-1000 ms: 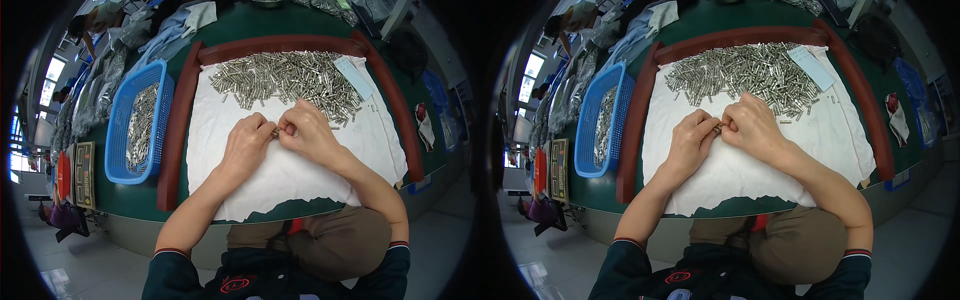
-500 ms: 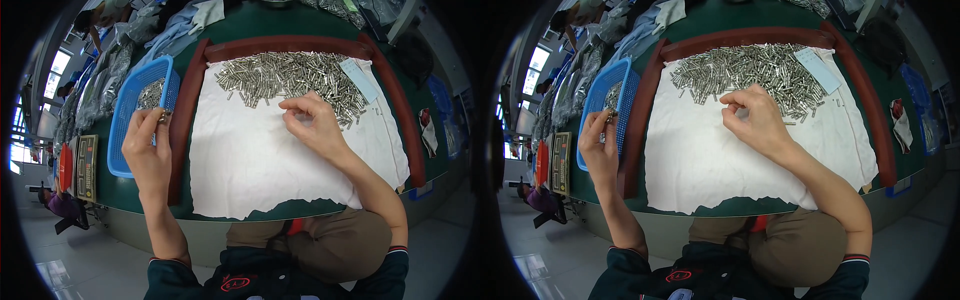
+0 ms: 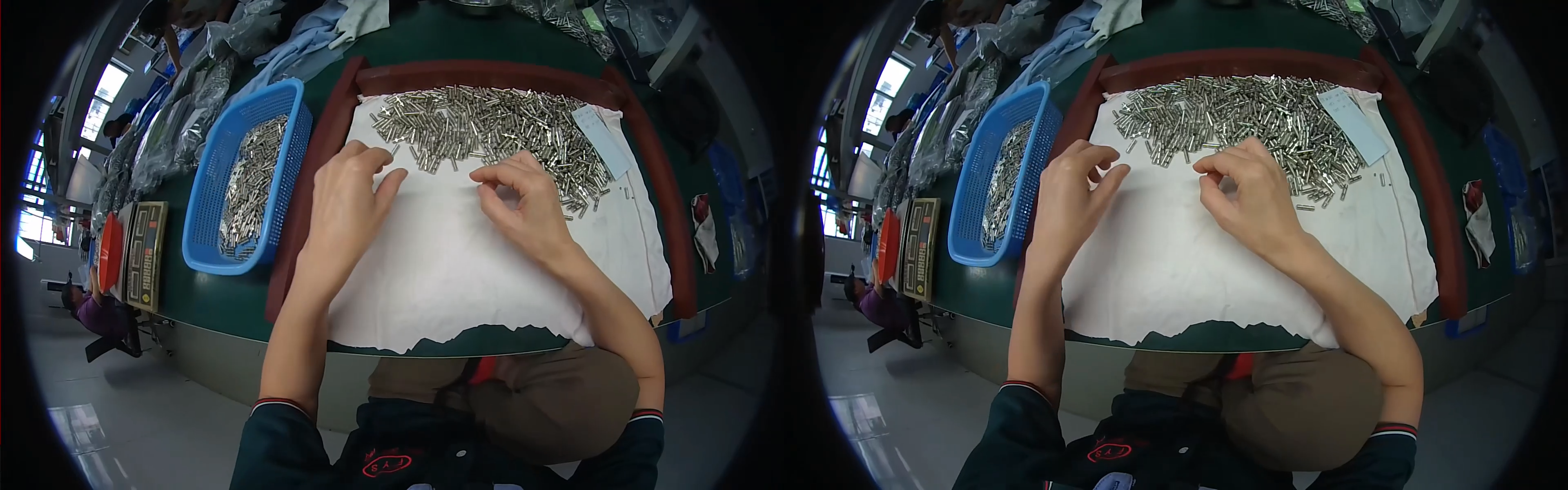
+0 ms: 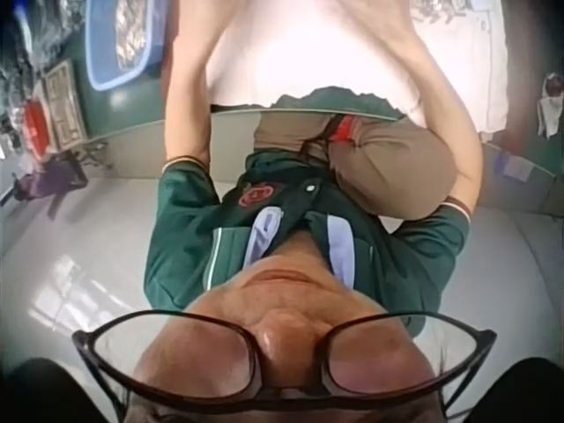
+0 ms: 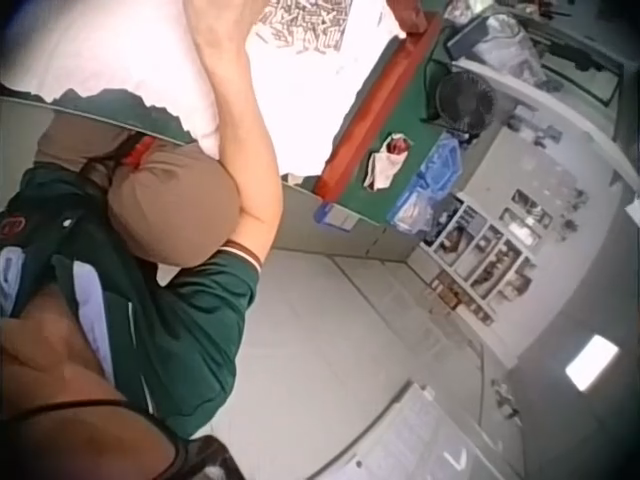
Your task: Sorting and counting small metal pins on a workbench in a factory setting.
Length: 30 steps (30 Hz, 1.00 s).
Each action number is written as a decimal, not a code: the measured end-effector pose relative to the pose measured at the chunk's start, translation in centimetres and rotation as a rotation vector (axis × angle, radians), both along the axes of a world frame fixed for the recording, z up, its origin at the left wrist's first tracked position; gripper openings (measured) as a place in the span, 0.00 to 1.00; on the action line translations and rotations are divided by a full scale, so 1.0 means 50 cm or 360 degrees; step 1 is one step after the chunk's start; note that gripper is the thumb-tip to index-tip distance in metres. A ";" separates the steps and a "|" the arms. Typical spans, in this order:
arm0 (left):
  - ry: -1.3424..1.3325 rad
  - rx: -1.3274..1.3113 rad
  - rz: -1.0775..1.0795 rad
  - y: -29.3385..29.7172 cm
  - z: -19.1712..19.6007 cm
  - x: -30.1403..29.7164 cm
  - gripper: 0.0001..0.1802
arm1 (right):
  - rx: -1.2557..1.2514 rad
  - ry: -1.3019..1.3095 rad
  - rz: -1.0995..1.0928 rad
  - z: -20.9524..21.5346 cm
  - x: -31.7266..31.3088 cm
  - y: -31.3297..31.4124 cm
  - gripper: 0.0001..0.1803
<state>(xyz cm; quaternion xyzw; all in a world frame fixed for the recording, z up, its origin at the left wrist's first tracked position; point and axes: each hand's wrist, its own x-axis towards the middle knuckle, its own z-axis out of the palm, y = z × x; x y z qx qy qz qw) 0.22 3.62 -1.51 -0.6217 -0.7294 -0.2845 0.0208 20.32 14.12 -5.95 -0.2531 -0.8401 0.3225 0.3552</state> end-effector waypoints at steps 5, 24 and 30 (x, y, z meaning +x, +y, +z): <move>0.0003 -0.0185 0.0124 0.071 -0.060 0.018 0.21 | 0.0097 0.0052 -0.0044 -0.007 0.001 0.004 0.07; -0.0384 -0.0023 -0.0522 0.053 -0.088 0.081 0.11 | 0.0304 -0.0189 -0.0040 0.010 0.025 0.027 0.04; -0.0454 -0.0148 -0.0638 0.042 -0.079 0.074 0.15 | 0.0332 -0.0528 0.0141 0.029 0.039 0.014 0.03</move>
